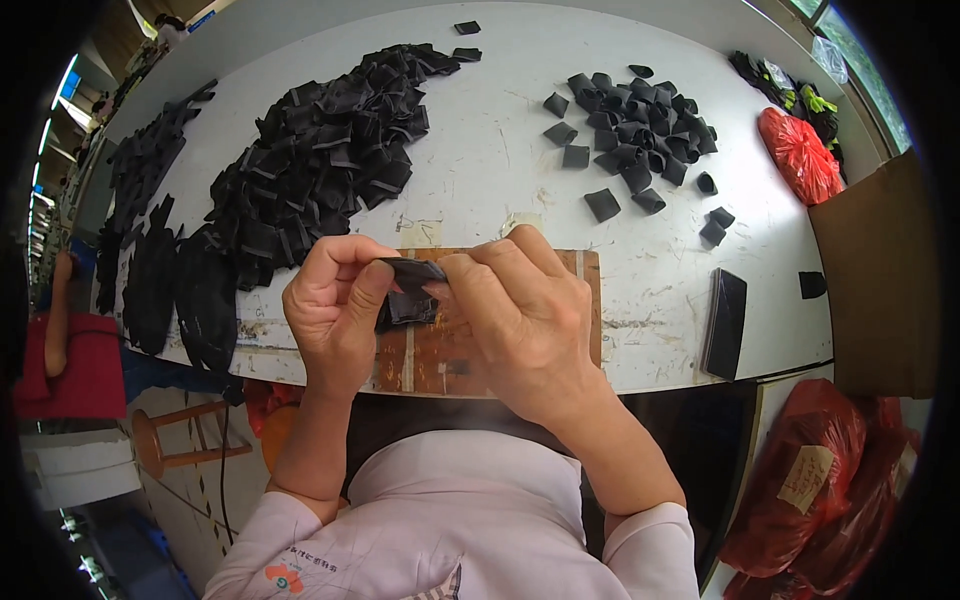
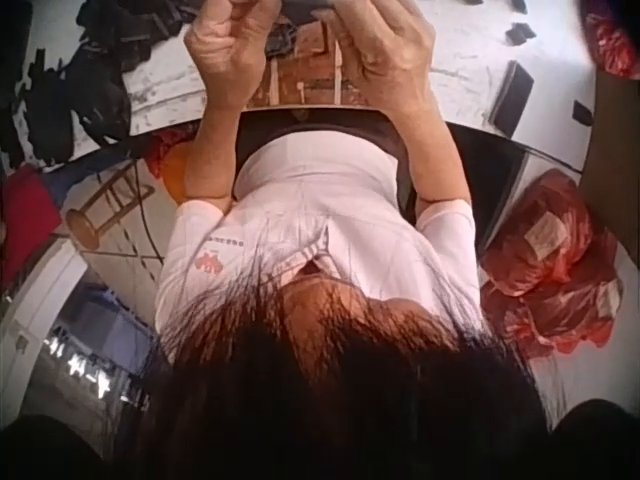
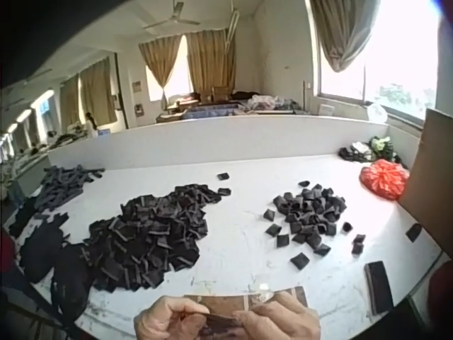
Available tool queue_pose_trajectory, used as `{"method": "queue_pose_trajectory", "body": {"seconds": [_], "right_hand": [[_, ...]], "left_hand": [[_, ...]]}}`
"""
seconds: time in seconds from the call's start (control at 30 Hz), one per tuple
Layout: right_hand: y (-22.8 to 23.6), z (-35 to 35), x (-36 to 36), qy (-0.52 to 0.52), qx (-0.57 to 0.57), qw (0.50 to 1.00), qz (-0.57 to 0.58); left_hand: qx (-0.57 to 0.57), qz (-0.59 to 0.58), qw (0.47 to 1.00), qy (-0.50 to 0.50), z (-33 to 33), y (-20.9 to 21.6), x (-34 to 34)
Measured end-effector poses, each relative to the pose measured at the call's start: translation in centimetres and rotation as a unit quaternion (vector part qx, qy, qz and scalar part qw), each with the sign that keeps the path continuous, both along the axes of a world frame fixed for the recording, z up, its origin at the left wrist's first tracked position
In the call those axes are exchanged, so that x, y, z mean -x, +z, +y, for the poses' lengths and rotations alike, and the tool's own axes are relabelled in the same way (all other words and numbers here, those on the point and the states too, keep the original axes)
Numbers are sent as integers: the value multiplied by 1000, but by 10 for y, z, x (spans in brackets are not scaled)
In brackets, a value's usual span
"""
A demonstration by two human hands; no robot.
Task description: Applying adhesive and assembling rubber strips onto a template at a workbench.
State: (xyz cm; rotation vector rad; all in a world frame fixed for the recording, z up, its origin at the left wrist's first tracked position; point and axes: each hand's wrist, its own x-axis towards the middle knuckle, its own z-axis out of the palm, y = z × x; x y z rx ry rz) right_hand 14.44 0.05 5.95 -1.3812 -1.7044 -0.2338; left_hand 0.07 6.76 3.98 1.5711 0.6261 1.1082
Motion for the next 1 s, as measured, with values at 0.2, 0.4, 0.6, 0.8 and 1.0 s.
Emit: {"method": "queue_pose_trajectory", "body": {"seconds": [0.2, 0.4, 0.6, 0.8, 1.0], "right_hand": [[13, 15, -36, -60, 32, 880, 470], [-53, -33, 16, 36, 333, 831, 444], [-86, -8, 63, 26, 365, 889, 274], [-100, 23, 72, 121, 251, 675, 683], [-89, 28, 67, 148, 281, 559, 766]], "left_hand": [[-18, 196, 958, 209, 0, -67, 30], [-48, 424, 879, 214, -7, -107, 29], [-26, 297, 932, 204, -2, -112, 43], [41, 108, 989, 90, -10, -85, 52], [420, -151, 895, -20, 0, -72, 56]]}}
